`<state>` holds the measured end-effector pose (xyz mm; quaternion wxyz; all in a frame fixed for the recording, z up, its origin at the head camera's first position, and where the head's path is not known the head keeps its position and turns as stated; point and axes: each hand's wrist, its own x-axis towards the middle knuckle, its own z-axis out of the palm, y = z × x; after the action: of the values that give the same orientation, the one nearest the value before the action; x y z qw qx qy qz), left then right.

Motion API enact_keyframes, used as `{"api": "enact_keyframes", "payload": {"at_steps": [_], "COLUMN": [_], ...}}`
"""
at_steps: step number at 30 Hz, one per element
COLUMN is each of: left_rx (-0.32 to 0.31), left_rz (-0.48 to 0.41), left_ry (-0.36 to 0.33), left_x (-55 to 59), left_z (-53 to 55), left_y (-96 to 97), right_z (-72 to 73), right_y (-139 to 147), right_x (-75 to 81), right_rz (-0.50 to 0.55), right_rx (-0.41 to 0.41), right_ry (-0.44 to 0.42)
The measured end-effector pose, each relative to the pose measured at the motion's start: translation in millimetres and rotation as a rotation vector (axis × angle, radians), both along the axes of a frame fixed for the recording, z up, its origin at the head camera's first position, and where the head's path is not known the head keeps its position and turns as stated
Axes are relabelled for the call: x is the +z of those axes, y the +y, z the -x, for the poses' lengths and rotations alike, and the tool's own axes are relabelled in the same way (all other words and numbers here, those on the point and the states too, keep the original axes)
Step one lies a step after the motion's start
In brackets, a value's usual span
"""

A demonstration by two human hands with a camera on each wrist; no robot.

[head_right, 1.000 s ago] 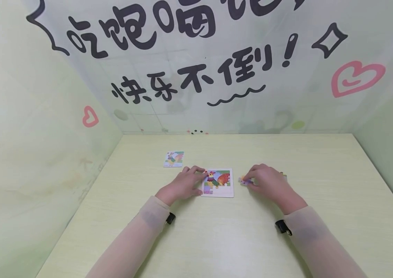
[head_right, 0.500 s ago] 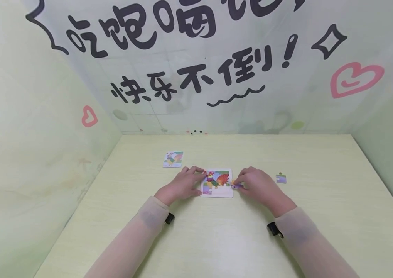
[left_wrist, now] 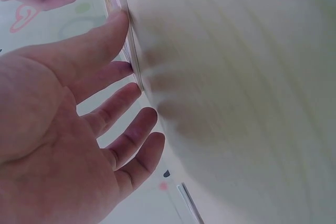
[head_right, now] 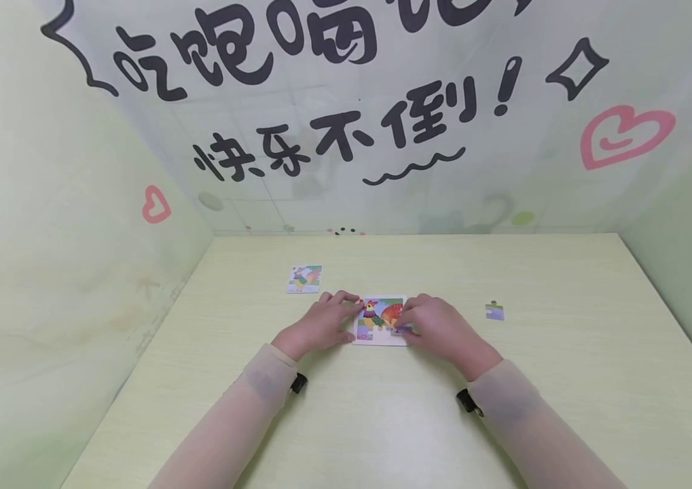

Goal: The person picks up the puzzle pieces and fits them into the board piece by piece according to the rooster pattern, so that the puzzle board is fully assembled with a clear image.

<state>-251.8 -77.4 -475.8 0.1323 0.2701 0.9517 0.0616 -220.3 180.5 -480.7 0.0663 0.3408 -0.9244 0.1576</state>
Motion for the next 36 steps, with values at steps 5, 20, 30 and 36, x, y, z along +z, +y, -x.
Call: {"api": "enact_keyframes", "payload": {"at_steps": [5,20,30,36], "left_rx": [-0.004,0.004,-0.008,-0.004], "left_rz": [0.002,0.006,-0.007,-0.012], "left_ry": [0.010,-0.016,0.004,0.002], "left_x": [1.1,2.6,3.5,2.6], "left_z": [-0.1,0.4,0.2,0.1], "left_y": [0.4,0.9,0.8,1.0], "right_z": [-1.1,-1.2,0.2,0.8], "right_y": [-9.3,-26.5,-30.4,-31.0], "right_x": [-0.9,-3.1,-4.1,-5.7], "right_rz": [0.028,-0.023,-0.028,-0.037], "right_rx": [0.018,0.048,0.042,0.029], "right_ry": [0.024,0.046,0.047,0.042]}}
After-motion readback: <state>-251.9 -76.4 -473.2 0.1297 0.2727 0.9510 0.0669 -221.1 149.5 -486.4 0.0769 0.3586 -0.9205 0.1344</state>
